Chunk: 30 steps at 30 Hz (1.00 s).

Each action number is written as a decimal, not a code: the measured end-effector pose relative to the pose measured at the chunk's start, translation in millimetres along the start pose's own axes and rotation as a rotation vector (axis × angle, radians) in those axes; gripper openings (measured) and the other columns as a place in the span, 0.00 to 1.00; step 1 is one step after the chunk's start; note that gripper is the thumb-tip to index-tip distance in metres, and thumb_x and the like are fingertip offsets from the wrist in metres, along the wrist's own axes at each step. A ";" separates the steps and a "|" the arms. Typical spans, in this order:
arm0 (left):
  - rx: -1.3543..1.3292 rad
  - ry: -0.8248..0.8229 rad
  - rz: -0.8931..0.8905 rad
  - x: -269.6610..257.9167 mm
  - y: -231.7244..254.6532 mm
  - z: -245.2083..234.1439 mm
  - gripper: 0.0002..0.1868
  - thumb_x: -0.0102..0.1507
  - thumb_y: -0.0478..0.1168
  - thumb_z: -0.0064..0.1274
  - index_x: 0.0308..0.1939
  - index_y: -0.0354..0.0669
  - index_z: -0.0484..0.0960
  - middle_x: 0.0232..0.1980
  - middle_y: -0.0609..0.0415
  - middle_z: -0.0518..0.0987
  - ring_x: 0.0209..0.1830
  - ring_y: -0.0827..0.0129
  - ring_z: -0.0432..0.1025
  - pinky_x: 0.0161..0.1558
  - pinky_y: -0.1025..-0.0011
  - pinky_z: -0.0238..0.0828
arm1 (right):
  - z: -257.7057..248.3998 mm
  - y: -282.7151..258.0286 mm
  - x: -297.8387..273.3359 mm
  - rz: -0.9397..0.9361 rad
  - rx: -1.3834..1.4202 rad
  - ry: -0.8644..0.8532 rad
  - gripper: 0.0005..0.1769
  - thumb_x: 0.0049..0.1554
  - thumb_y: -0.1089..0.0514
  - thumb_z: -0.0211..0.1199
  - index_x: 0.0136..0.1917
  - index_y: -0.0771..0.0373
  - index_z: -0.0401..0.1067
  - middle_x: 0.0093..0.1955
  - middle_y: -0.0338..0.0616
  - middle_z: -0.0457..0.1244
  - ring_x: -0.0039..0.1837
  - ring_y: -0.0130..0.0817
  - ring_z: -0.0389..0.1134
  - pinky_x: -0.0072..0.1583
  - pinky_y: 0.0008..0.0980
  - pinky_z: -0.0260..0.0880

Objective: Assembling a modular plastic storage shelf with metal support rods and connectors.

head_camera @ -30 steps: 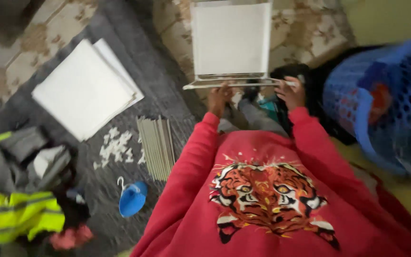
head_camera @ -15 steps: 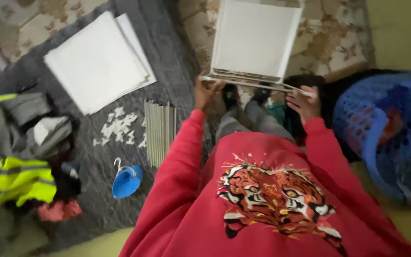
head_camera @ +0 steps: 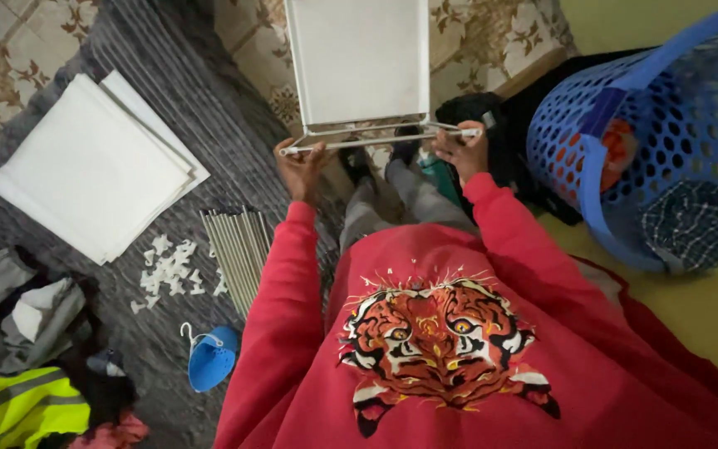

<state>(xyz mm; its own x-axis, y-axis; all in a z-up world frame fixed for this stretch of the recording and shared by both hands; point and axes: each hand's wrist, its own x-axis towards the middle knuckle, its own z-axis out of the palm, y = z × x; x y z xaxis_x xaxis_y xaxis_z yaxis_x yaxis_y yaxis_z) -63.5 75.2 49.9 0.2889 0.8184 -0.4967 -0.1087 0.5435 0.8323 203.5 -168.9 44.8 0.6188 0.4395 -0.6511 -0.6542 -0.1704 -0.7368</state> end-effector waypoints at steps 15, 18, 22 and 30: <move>0.110 0.078 0.005 14.0 -12.0 -6.4 0.31 0.59 0.29 0.67 0.57 0.40 0.62 0.44 0.44 0.77 0.38 0.60 0.78 0.39 0.60 0.84 | 2.6 2.9 7.2 -0.112 -0.163 -0.011 0.27 0.60 0.58 0.72 0.61 0.56 0.55 0.53 0.48 0.68 0.52 0.36 0.73 0.48 0.39 0.80; 0.050 0.041 -0.021 14.3 -14.5 -9.6 0.32 0.60 0.31 0.65 0.59 0.42 0.60 0.44 0.45 0.76 0.38 0.59 0.78 0.40 0.59 0.84 | 2.6 -1.3 1.6 -0.066 -0.149 0.006 0.28 0.59 0.56 0.72 0.62 0.56 0.54 0.54 0.50 0.69 0.53 0.37 0.74 0.48 0.39 0.79; 0.051 0.023 0.016 15.1 -17.1 -5.1 0.33 0.60 0.31 0.66 0.61 0.43 0.59 0.48 0.46 0.76 0.42 0.60 0.78 0.43 0.59 0.85 | 4.5 -7.6 2.0 -0.091 -0.192 -0.011 0.29 0.61 0.56 0.73 0.63 0.58 0.55 0.56 0.51 0.67 0.55 0.39 0.74 0.50 0.40 0.80; 0.154 0.051 0.059 11.9 -38.1 -30.1 0.38 0.63 0.37 0.63 0.71 0.40 0.57 0.46 0.48 0.80 0.36 0.65 0.80 0.34 0.71 0.76 | -19.7 -4.4 1.2 0.051 -0.250 -0.058 0.35 0.59 0.53 0.72 0.69 0.59 0.54 0.57 0.52 0.68 0.50 0.40 0.74 0.48 0.38 0.78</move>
<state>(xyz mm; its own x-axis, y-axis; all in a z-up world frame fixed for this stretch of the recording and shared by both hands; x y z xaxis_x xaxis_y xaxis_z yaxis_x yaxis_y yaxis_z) -84.6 69.9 4.9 0.2368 0.8588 -0.4543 0.0240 0.4623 0.8864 215.6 -185.0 43.7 0.5571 0.4728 -0.6827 -0.5521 -0.4032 -0.7298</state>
